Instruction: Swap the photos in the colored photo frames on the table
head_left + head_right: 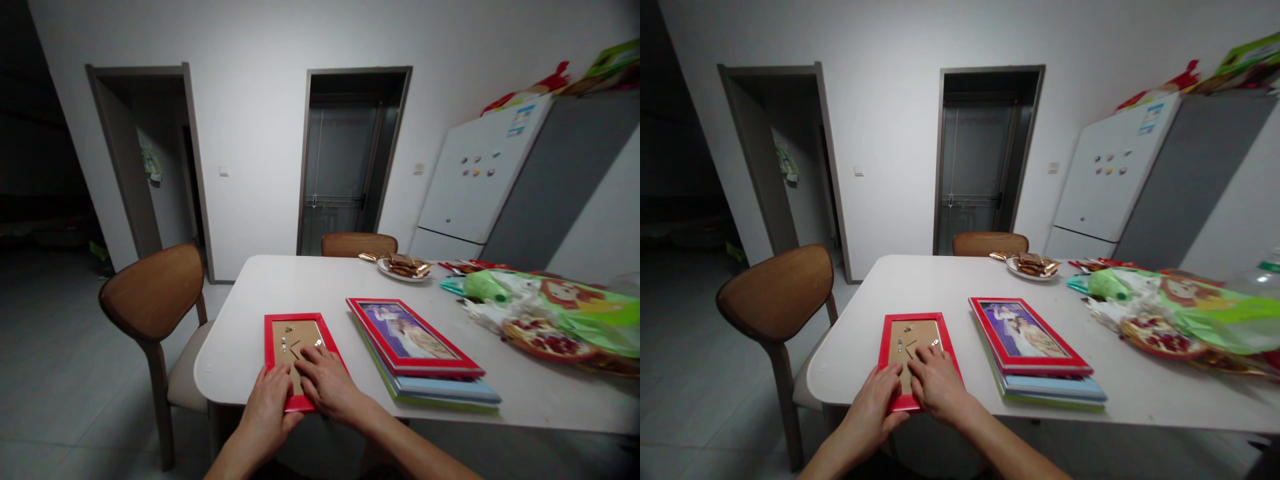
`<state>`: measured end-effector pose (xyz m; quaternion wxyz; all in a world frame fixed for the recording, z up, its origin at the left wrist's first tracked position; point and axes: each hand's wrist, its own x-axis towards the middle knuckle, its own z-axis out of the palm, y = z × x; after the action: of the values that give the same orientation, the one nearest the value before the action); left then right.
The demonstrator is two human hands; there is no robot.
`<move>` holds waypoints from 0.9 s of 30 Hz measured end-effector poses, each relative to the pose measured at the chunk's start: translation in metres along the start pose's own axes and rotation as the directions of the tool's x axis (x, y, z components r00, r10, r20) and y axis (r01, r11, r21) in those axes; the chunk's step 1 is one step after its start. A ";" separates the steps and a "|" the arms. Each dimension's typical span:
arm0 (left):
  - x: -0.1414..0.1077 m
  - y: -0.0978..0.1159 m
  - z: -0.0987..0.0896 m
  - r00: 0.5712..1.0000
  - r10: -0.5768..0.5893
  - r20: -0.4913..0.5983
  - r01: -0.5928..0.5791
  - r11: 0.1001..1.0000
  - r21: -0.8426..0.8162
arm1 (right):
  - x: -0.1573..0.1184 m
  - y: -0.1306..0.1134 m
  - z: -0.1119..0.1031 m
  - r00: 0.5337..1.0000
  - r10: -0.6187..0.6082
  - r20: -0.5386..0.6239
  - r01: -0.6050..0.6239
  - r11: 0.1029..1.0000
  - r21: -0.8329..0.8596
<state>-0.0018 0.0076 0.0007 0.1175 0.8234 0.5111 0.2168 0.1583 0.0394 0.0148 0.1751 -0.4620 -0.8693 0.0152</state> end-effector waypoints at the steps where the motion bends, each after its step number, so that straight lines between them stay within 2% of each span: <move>1: 0.000 -0.001 0.001 1.000 0.001 -0.001 -0.001 1.000 -0.002 | 0.000 0.000 0.000 1.000 -0.003 0.001 0.003 1.000 -0.004; 13: 0.001 -0.001 0.001 1.000 0.015 -0.007 -0.015 1.000 0.000 | 0.000 0.000 -0.005 0.994 -0.082 0.070 0.083 0.996 -0.009; 18: -0.001 -0.002 0.000 1.000 0.002 0.021 -0.002 1.000 0.015 | -0.002 0.004 -0.005 0.999 -0.040 0.031 0.039 0.999 0.028; 24: 0.000 -0.003 0.002 1.000 0.006 0.007 -0.006 1.000 0.016 | 0.000 0.007 -0.005 0.998 -0.051 0.023 0.050 0.996 0.073; 27: 0.000 -0.004 0.003 1.000 0.003 0.004 -0.003 1.000 0.017 | 0.000 0.010 0.000 1.000 -0.013 -0.001 0.013 0.995 0.104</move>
<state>-0.0034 0.0097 -0.0039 0.1114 0.8254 0.5116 0.2109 0.1663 0.0444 0.0132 0.1990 -0.4467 -0.8702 0.0593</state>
